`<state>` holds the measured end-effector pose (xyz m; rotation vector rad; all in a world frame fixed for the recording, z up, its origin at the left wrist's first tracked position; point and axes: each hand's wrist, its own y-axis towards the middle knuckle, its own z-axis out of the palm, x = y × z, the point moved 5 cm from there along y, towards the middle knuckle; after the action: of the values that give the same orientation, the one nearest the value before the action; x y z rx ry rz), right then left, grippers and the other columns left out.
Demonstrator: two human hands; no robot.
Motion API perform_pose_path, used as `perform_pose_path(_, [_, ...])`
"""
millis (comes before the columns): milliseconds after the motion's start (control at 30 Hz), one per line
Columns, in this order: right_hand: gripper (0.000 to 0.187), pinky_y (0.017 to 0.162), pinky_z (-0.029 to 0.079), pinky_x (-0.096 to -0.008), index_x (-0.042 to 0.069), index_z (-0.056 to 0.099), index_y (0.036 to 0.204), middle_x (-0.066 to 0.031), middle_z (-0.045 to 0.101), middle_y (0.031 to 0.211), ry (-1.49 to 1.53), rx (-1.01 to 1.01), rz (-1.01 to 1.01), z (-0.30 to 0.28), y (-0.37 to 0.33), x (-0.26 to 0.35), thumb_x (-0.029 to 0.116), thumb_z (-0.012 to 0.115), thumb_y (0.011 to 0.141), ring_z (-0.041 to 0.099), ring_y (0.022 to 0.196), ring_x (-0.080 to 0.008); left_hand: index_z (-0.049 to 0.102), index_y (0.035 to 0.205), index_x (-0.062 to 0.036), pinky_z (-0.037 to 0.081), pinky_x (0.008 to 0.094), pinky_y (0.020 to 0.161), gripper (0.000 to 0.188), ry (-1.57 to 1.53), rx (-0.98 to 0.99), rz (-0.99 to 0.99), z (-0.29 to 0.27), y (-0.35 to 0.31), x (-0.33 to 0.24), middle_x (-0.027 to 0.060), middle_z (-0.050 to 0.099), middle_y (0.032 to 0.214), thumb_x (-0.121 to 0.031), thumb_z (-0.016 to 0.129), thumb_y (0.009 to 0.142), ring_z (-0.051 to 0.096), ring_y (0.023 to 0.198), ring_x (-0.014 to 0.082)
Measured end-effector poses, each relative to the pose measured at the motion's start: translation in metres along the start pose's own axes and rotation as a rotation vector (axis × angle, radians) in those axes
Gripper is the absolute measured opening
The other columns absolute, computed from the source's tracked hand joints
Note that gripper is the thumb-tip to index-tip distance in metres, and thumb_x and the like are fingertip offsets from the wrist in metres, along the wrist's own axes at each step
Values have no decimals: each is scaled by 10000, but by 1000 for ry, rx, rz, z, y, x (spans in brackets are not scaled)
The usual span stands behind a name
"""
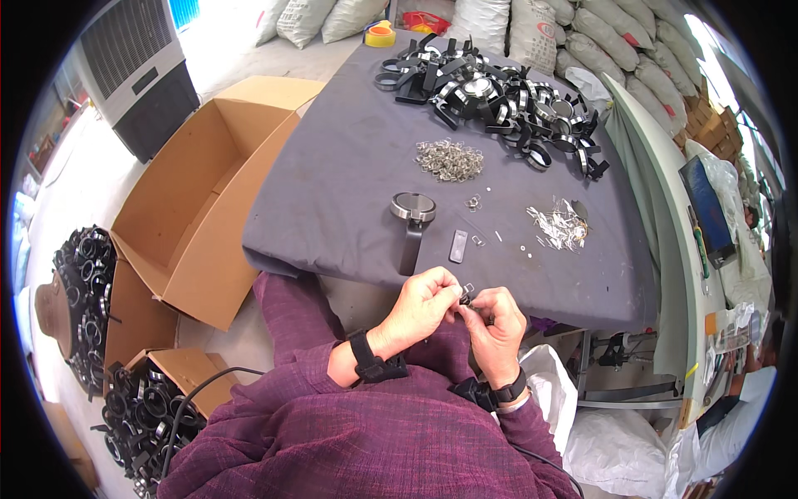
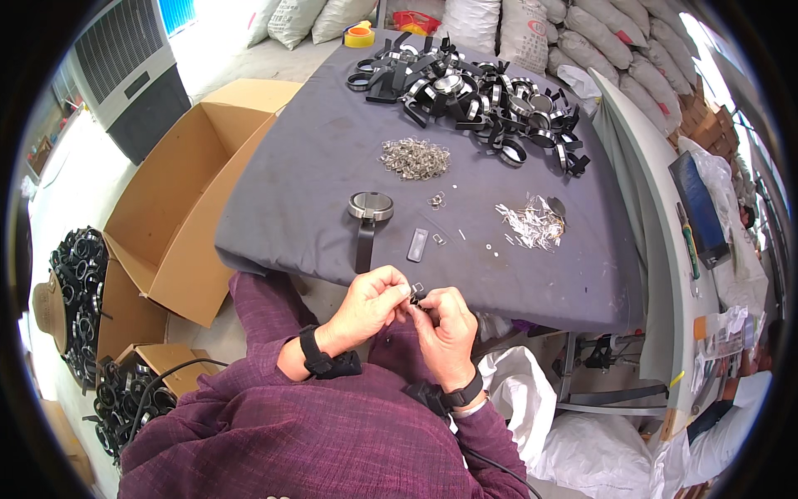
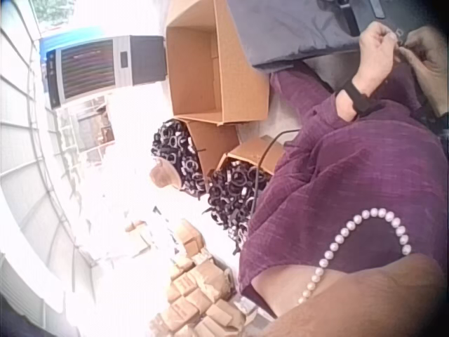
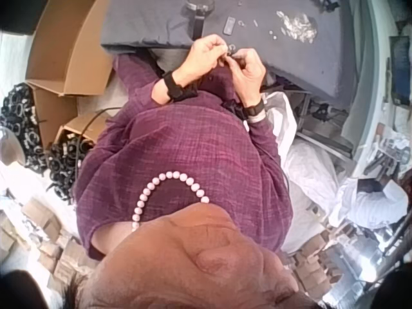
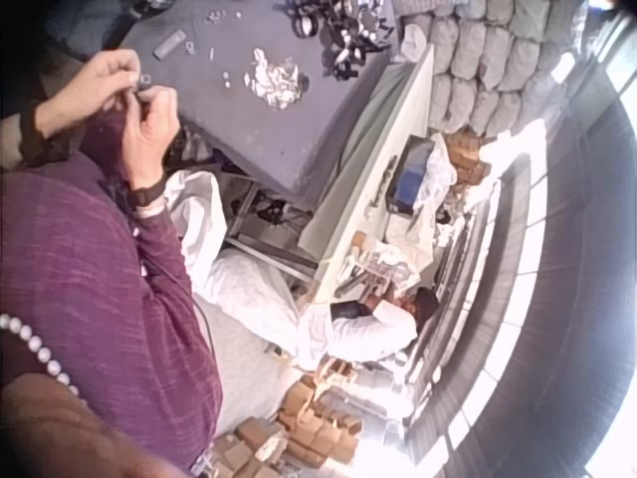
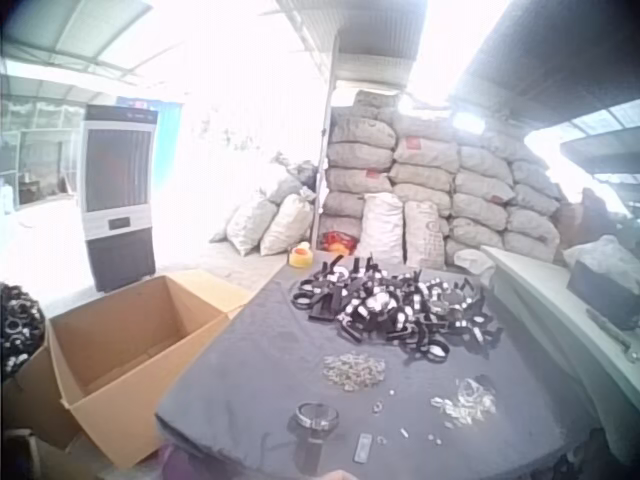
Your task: Assembling small metal and plastic hardware components by hand.
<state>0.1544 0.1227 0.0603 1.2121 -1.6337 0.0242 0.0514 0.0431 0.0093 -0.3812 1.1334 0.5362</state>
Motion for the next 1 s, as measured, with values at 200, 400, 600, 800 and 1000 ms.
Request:
perform_pose_path(200, [209,487,435,-269,34,553,781,-85,572,766,-146,-13,-151,-13,6,-1,-83,699,687,542,542,-164,530,807,-43,360,170,432,122,-159,-27,-126,-8,4,-7,3,529,655,-132,520,891,520,507,75])
perform_pose_path(400, [116,454,357,-197,19,569,895,-36,588,785,637,45,401,-13,-1,-32,-18,645,815,458,526,-45,527,807,-36,378,181,452,125,-51,28,-29,-1,8,-8,-4,521,655,-119,521,902,505,526,62])
perform_pose_path(600, [326,402,300,-209,21,567,1024,-105,591,840,1189,130,676,-7,-12,-45,325,474,952,403,483,-98,540,795,-19,403,210,489,108,238,-23,88,-5,12,-1,-9,525,633,-87,551,879,489,551,41])
perform_pose_path(800, [617,556,479,-303,-49,496,1139,-174,595,981,1521,-106,706,-36,-7,-62,508,293,970,579,776,-222,548,788,-4,388,225,484,85,500,-23,306,8,31,-5,-4,537,613,-56,566,853,474,533,53])
perform_pose_path(1000, [604,803,501,-397,-49,531,1079,-167,601,987,1425,-315,673,-70,-5,-71,502,307,970,591,917,-280,541,758,-8,417,305,495,69,678,-20,508,22,43,-9,104,550,594,-41,583,802,519,503,184])
